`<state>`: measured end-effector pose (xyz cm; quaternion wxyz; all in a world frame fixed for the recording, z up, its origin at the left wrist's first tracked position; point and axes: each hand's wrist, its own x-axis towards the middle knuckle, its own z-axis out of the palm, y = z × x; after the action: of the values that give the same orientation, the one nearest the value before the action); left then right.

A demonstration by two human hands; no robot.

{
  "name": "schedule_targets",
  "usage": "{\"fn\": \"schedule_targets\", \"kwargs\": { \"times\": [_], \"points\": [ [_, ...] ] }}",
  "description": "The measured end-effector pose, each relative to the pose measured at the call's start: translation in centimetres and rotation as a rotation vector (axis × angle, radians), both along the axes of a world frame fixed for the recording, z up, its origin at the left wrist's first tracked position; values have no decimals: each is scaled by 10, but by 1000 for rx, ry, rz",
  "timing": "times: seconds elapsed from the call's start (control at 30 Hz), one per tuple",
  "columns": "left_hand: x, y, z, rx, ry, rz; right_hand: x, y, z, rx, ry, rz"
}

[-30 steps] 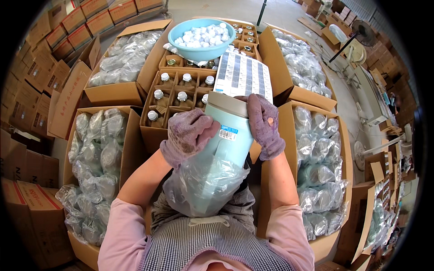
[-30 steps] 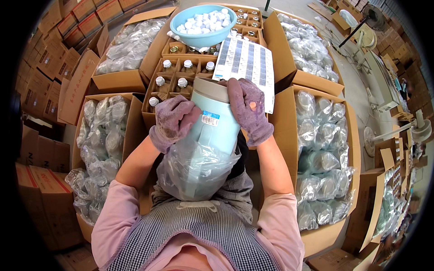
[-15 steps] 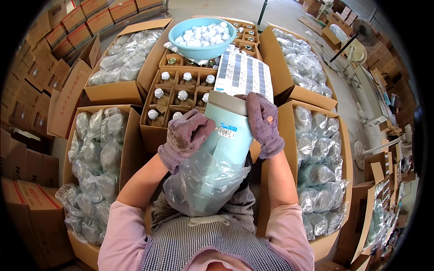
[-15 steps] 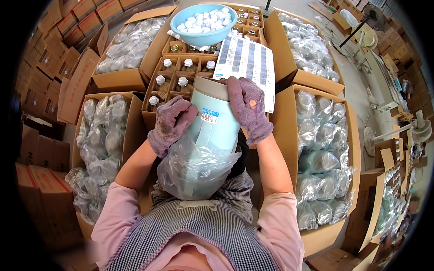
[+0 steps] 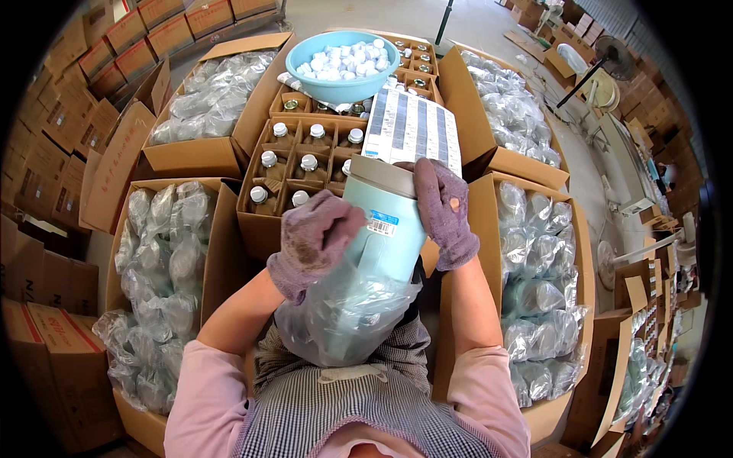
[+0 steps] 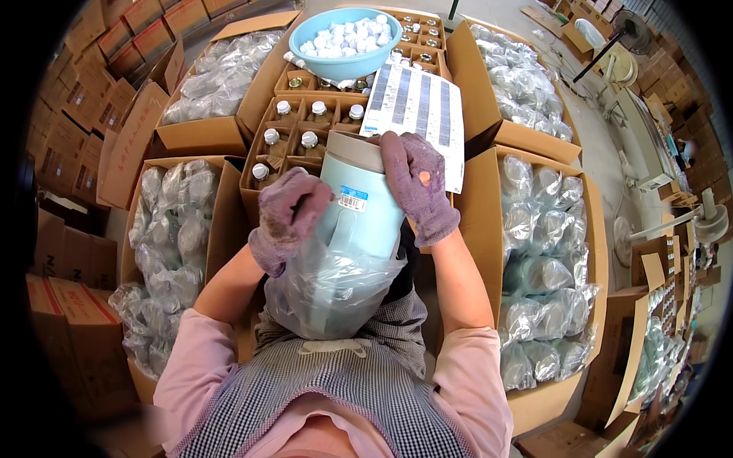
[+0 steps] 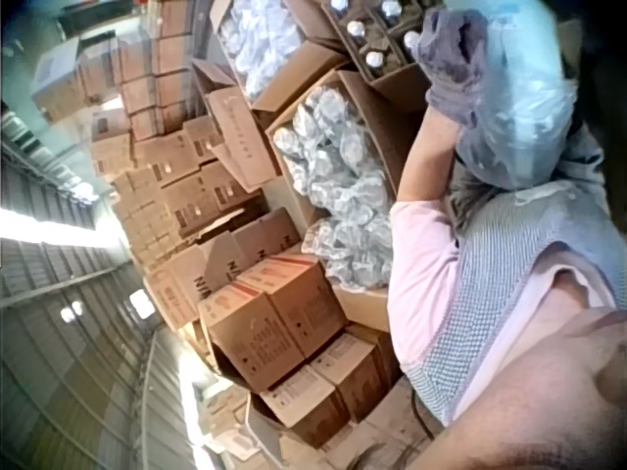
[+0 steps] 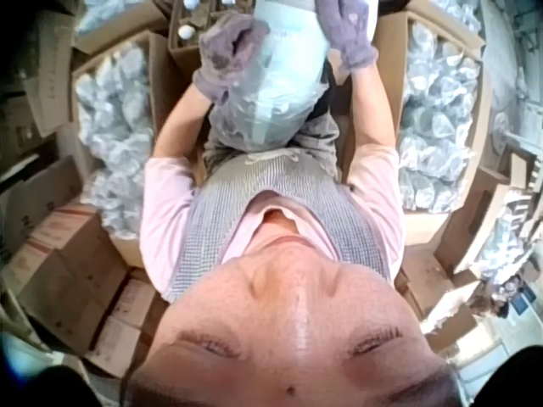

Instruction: The person unpacks a thermos from a box, removes the plastic wrap, and assembles it by inserting the inner liner and securing the lid. The person repeats this process with a second thermos.

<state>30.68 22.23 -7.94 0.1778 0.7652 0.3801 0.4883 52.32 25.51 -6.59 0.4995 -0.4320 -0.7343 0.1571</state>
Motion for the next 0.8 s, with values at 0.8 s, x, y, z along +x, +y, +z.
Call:
{"fn": "schedule_targets", "kwargs": {
  "times": [0.8],
  "points": [
    [-2,3,6,31,-44,51,0,4,0,68,-89,-2]
  ]
}}
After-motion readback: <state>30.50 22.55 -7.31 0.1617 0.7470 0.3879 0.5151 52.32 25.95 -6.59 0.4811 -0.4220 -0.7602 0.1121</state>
